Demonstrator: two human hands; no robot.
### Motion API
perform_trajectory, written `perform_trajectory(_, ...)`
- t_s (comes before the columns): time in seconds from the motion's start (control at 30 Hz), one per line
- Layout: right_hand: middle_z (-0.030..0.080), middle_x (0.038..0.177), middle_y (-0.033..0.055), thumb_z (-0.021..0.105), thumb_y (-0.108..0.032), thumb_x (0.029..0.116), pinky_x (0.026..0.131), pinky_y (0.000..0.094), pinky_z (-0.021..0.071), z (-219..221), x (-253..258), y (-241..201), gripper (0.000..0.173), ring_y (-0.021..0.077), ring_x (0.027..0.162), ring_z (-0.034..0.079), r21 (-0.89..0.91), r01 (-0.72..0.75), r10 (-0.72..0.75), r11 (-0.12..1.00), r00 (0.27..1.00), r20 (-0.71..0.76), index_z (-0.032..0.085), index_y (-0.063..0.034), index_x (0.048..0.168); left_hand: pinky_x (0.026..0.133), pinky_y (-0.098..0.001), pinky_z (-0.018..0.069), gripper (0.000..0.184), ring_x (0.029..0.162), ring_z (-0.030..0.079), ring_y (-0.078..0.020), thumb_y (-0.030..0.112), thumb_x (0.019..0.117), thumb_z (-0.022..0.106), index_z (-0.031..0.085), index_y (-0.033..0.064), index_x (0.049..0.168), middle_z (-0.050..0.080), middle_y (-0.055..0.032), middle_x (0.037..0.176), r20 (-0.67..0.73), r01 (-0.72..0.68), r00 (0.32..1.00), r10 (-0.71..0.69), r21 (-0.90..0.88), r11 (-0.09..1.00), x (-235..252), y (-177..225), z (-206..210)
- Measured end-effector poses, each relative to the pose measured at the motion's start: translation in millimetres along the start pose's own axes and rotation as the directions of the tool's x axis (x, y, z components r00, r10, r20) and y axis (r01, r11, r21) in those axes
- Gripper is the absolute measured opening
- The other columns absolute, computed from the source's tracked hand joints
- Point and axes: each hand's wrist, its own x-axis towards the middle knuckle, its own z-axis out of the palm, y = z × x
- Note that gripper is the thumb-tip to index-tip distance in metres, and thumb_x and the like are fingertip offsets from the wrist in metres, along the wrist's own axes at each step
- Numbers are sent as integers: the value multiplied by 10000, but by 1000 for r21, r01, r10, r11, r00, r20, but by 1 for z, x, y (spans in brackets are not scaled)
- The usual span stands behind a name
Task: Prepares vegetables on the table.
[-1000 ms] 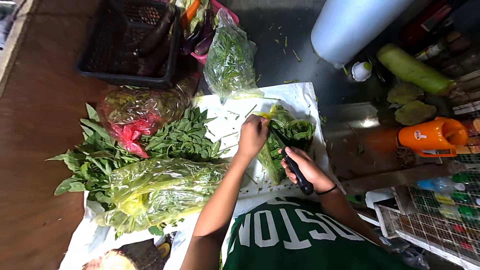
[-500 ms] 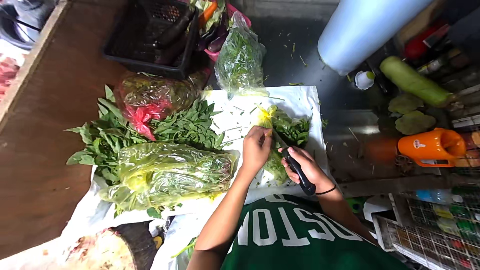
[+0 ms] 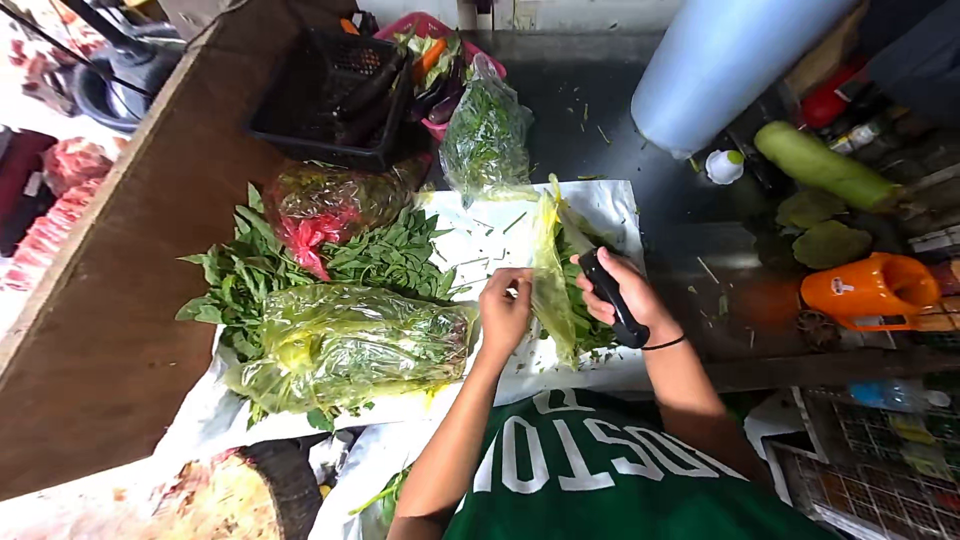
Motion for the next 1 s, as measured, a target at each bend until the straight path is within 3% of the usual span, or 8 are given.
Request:
perform_trajectory(0.13,605,852,22,349,-549,1081,385,188,407,-16,-38,-22,547,58,461,445,-2,30,-30,1000,999,-12,549,-150,1397,699,-373,581,220,774,670,-168,186,1042,585,695,32,1155,705,-102,967,-28,264,962,-271,-135,955,1,-31,-13)
perform_trajectory(0.27,592,834,20,322,-577,1074,391,177,436,-38,-65,-20,600,52,452,467,108,111,-107,988,994,-34,522,-126,1415,739,-387,612,219,844,709,-184,179,1082,506,608,32,1208,705,-99,1052,45,421,901,-431,-323,847,-1,-50,-17)
perform_trajectory(0.37,616,836,25,372,-513,1083,388,206,431,-41,-76,-15,510,73,455,465,-153,46,-81,987,971,-227,545,-141,1385,731,-402,626,197,786,723,-205,130,1086,484,573,2,1206,721,-105,943,16,454,867,-499,-440,775,1,-65,-8)
perform_trajectory(0.5,622,828,54,569,-398,1050,397,270,474,-45,-89,-11,395,124,459,502,-514,-243,54,823,933,-355,578,-146,1355,690,-373,613,182,710,667,-161,134,1080,481,543,28,1214,634,-58,875,-44,507,802,-596,-480,716,7,-78,-12)
perform_trajectory(0.67,646,809,86,662,-243,989,384,291,477,-67,-140,-15,432,132,434,503,-552,-216,17,806,939,-343,565,-184,1406,669,-371,601,189,681,638,-149,155,1074,475,513,50,1226,601,-34,855,-139,488,784,-605,-463,740,17,-85,-40)
perform_trajectory(0.8,629,830,37,604,-283,1010,395,275,467,-94,-183,-15,407,117,457,490,-488,-141,-154,861,843,-516,570,-203,1407,648,-387,602,129,691,641,-168,136,1066,481,504,96,1187,607,-37,879,-187,421,785,-590,-538,730,28,-75,-67)
perform_trajectory(0.93,626,898,28,511,-361,1073,458,299,528,-128,-197,10,372,131,511,546,-377,-94,-210,922,695,-688,507,-192,1405,723,-415,607,167,775,667,-169,228,1095,409,522,172,1205,642,-4,913,40,412,864,-502,-630,658,37,-29,-76)
perform_trajectory(1.0,616,892,28,495,-368,1083,464,309,537,-134,-199,20,353,138,514,547,-347,-78,-211,935,665,-717,520,-190,1387,775,-440,592,311,887,679,-198,292,1075,378,489,178,1343,656,-15,1015,134,477,867,-480,-499,723,43,-4,-60)
